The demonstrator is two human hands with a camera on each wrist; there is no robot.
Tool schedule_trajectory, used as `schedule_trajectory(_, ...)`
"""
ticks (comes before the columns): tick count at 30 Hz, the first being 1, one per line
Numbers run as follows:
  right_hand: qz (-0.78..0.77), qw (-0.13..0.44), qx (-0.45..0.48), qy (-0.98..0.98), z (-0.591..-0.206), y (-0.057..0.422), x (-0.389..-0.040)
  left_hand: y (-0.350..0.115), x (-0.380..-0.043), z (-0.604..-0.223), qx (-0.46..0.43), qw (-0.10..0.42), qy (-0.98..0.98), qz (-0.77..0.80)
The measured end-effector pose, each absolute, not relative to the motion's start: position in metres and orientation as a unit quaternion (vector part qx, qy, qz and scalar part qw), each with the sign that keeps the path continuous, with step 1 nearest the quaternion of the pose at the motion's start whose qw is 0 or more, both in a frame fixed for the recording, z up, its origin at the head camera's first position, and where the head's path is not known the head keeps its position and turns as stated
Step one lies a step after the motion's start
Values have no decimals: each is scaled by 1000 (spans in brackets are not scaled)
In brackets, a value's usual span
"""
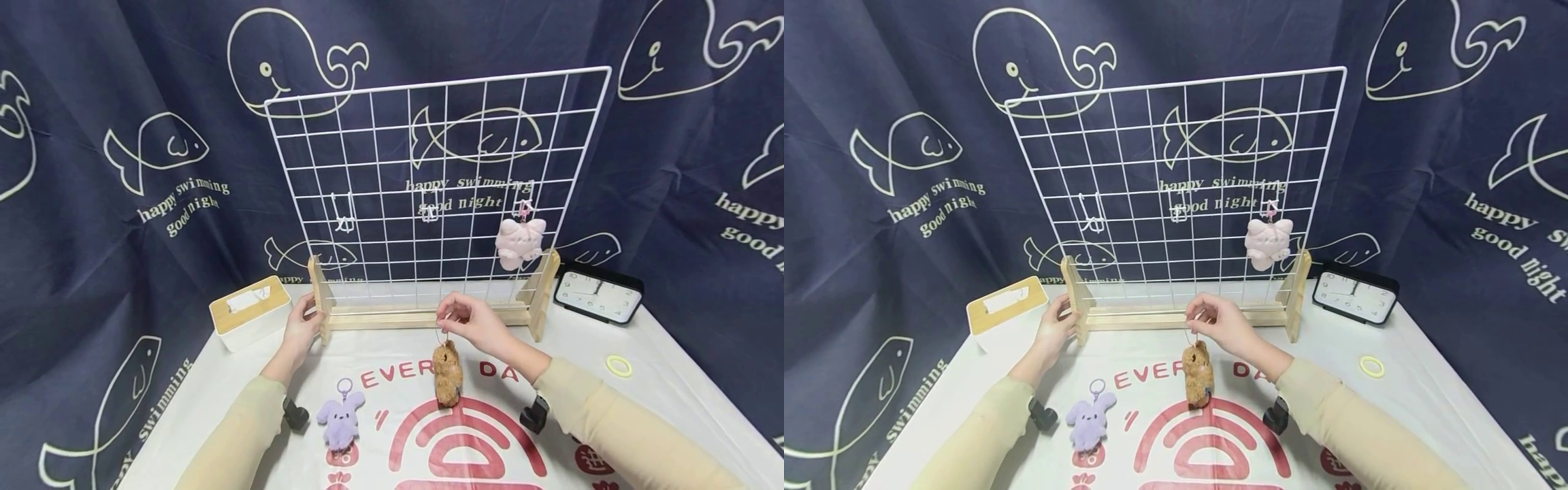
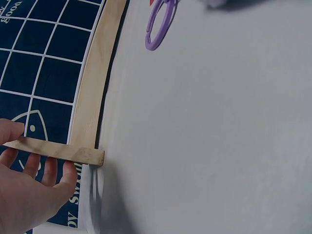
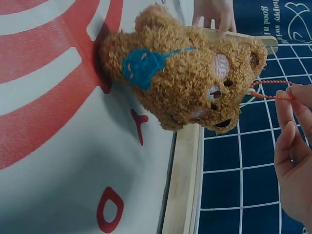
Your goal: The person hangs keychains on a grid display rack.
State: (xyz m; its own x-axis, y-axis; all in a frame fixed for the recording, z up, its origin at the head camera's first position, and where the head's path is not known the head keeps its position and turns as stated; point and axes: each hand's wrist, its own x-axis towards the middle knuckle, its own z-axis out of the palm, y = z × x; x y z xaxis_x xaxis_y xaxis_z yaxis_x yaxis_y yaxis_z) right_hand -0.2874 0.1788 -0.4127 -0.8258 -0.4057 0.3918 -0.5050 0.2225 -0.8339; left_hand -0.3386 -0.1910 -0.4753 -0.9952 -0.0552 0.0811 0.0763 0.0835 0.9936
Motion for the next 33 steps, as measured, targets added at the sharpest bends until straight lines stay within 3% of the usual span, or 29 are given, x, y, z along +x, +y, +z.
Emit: schedule_trajectory(33, 560, 129, 284, -768, -381, 168, -297, -190, -339, -475, -6, 58, -741, -669)
